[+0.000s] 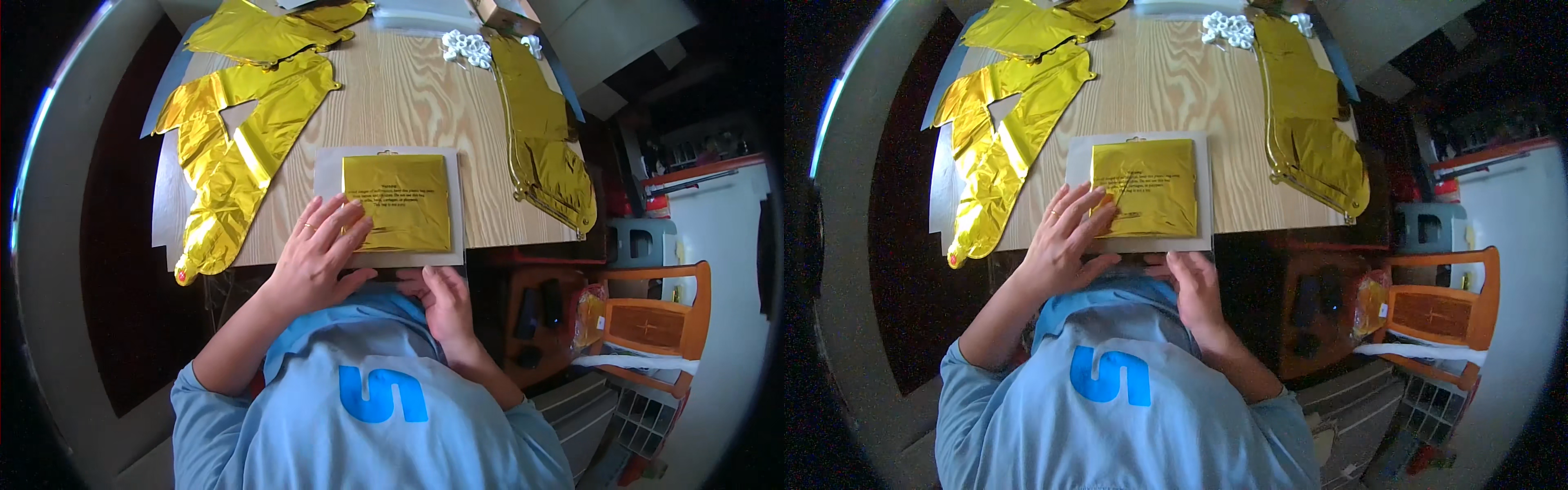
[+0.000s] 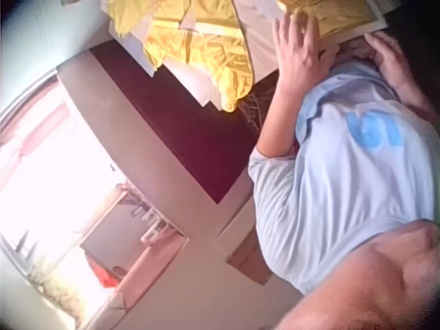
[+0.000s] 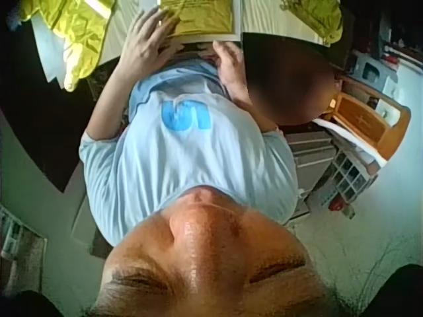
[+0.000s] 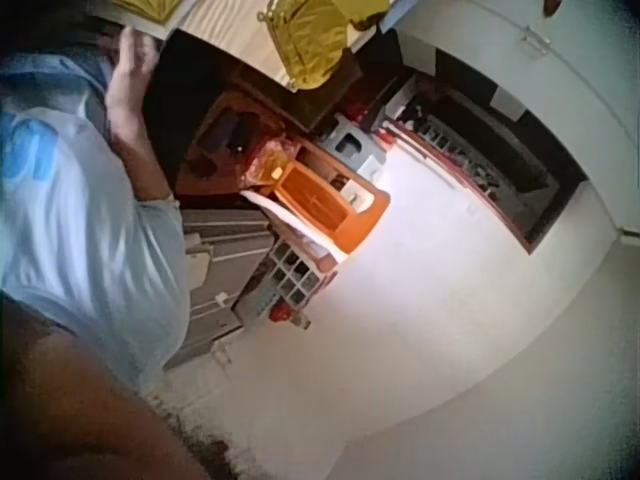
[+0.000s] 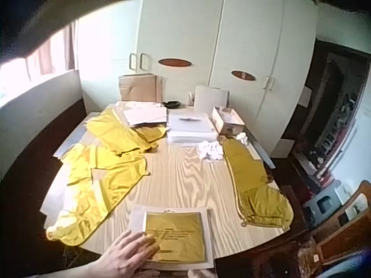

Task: Folding gold foil letter balloons and placing them into clear plastic packaging with a backing card.

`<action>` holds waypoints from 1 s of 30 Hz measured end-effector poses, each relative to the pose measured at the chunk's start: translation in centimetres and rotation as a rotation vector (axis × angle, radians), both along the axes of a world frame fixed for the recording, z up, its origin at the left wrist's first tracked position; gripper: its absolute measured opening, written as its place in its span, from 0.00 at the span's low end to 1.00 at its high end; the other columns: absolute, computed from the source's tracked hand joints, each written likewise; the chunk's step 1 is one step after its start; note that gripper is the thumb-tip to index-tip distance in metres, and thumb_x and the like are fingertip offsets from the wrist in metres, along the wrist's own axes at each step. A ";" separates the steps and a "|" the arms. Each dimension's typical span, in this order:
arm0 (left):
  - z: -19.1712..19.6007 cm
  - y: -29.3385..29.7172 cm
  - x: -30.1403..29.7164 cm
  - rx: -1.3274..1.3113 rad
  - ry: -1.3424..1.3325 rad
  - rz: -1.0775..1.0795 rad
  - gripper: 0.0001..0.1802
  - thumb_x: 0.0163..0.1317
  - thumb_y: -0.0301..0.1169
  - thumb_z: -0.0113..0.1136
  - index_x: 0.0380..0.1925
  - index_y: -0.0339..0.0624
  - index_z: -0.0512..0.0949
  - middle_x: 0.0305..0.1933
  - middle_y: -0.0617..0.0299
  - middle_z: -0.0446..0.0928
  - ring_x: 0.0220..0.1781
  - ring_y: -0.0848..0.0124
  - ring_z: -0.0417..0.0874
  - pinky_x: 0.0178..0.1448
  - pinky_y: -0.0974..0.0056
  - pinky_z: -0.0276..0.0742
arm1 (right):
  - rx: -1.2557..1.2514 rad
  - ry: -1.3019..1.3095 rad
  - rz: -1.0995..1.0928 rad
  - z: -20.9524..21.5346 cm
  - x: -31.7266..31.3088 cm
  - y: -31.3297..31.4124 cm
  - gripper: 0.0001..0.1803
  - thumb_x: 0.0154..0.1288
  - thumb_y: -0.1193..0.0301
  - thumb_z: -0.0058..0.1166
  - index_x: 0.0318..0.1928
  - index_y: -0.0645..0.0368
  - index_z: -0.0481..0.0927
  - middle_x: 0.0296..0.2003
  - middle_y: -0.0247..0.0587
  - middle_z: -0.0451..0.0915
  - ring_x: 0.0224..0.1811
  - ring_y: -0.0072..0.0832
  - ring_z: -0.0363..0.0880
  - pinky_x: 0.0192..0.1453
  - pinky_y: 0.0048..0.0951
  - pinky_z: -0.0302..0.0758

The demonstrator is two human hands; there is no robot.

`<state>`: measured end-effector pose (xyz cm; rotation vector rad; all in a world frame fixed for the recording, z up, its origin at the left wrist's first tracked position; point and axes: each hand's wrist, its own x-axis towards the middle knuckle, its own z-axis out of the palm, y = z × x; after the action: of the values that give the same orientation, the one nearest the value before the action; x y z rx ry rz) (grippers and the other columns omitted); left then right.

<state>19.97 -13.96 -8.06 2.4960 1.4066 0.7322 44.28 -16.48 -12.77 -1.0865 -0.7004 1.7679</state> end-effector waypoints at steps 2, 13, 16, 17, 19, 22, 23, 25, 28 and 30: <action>-0.6 0.6 0.3 0.049 -0.018 -0.069 0.34 0.56 0.40 0.73 0.62 0.43 0.76 0.67 0.47 0.72 0.72 0.46 0.71 0.77 0.40 0.63 | 0.000 -0.061 -0.065 0.3 -0.3 0.3 0.16 0.78 0.64 0.52 0.51 0.67 0.80 0.39 0.50 0.86 0.37 0.32 0.87 0.46 0.31 0.83; -2.5 0.4 -0.1 0.251 -0.086 -0.127 0.21 0.57 0.26 0.71 0.51 0.35 0.81 0.55 0.50 0.81 0.62 0.52 0.82 0.70 0.44 0.75 | 0.986 -1.242 -0.160 6.3 4.2 0.6 0.08 0.60 0.75 0.68 0.30 0.56 0.79 0.22 0.39 0.76 0.23 0.39 0.75 0.27 0.37 0.71; -2.0 0.8 0.8 0.256 -0.132 -0.094 0.19 0.58 0.24 0.70 0.51 0.35 0.82 0.54 0.51 0.82 0.61 0.52 0.83 0.70 0.45 0.75 | 1.278 -1.093 0.152 7.2 1.6 0.9 0.11 0.61 0.75 0.65 0.44 0.63 0.83 0.42 0.47 0.84 0.42 0.43 0.84 0.50 0.41 0.80; -1.8 0.7 1.0 0.253 -0.145 -0.072 0.19 0.58 0.24 0.70 0.51 0.35 0.82 0.54 0.51 0.82 0.61 0.52 0.83 0.71 0.44 0.74 | 1.288 -1.125 0.205 6.9 0.4 1.2 0.15 0.61 0.75 0.65 0.48 0.64 0.83 0.49 0.50 0.82 0.50 0.45 0.82 0.57 0.43 0.78; -2.0 0.7 1.1 0.273 -0.159 -0.062 0.19 0.58 0.24 0.70 0.51 0.35 0.82 0.54 0.51 0.82 0.61 0.52 0.83 0.71 0.44 0.74 | 1.322 -1.213 0.280 5.5 -0.6 2.1 0.21 0.65 0.71 0.62 0.57 0.65 0.81 0.62 0.56 0.76 0.66 0.50 0.74 0.71 0.49 0.70; -2.3 0.6 1.1 0.287 -0.167 -0.053 0.19 0.58 0.23 0.70 0.51 0.36 0.82 0.55 0.51 0.82 0.62 0.52 0.83 0.71 0.44 0.73 | 1.291 -1.404 0.267 4.1 -1.1 3.1 0.33 0.67 0.59 0.60 0.67 0.67 0.73 0.70 0.59 0.67 0.74 0.57 0.62 0.76 0.62 0.57; -2.5 0.6 1.2 0.288 -0.176 -0.056 0.19 0.58 0.23 0.70 0.50 0.36 0.82 0.55 0.51 0.82 0.62 0.52 0.83 0.71 0.45 0.73 | 1.262 -1.448 0.282 3.6 -1.0 3.2 0.39 0.66 0.54 0.61 0.72 0.62 0.68 0.74 0.59 0.61 0.76 0.60 0.57 0.77 0.65 0.54; -2.8 0.7 1.0 0.293 -0.165 -0.052 0.18 0.58 0.25 0.70 0.50 0.36 0.82 0.54 0.52 0.82 0.63 0.54 0.82 0.72 0.45 0.73 | 1.194 -1.475 0.321 3.2 -1.2 3.2 0.42 0.64 0.53 0.62 0.73 0.59 0.66 0.74 0.58 0.60 0.77 0.61 0.56 0.77 0.65 0.53; -3.0 0.7 1.2 0.285 -0.150 -0.050 0.18 0.58 0.26 0.70 0.49 0.37 0.82 0.54 0.52 0.82 0.63 0.54 0.81 0.72 0.44 0.72 | 1.175 -1.493 0.364 2.4 -1.1 3.2 0.45 0.60 0.52 0.65 0.74 0.56 0.65 0.75 0.57 0.58 0.76 0.64 0.54 0.77 0.67 0.53; -3.0 0.8 1.1 0.288 -0.148 -0.050 0.18 0.58 0.26 0.71 0.48 0.37 0.82 0.54 0.52 0.82 0.64 0.54 0.81 0.72 0.44 0.72 | 1.190 -1.483 0.399 2.6 -1.2 3.2 0.45 0.60 0.52 0.66 0.74 0.56 0.66 0.75 0.57 0.59 0.76 0.65 0.54 0.77 0.67 0.53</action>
<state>21.07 -13.20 -11.09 2.6081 1.2609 1.1564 43.09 -13.32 -10.19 -1.1900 -2.5045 0.1722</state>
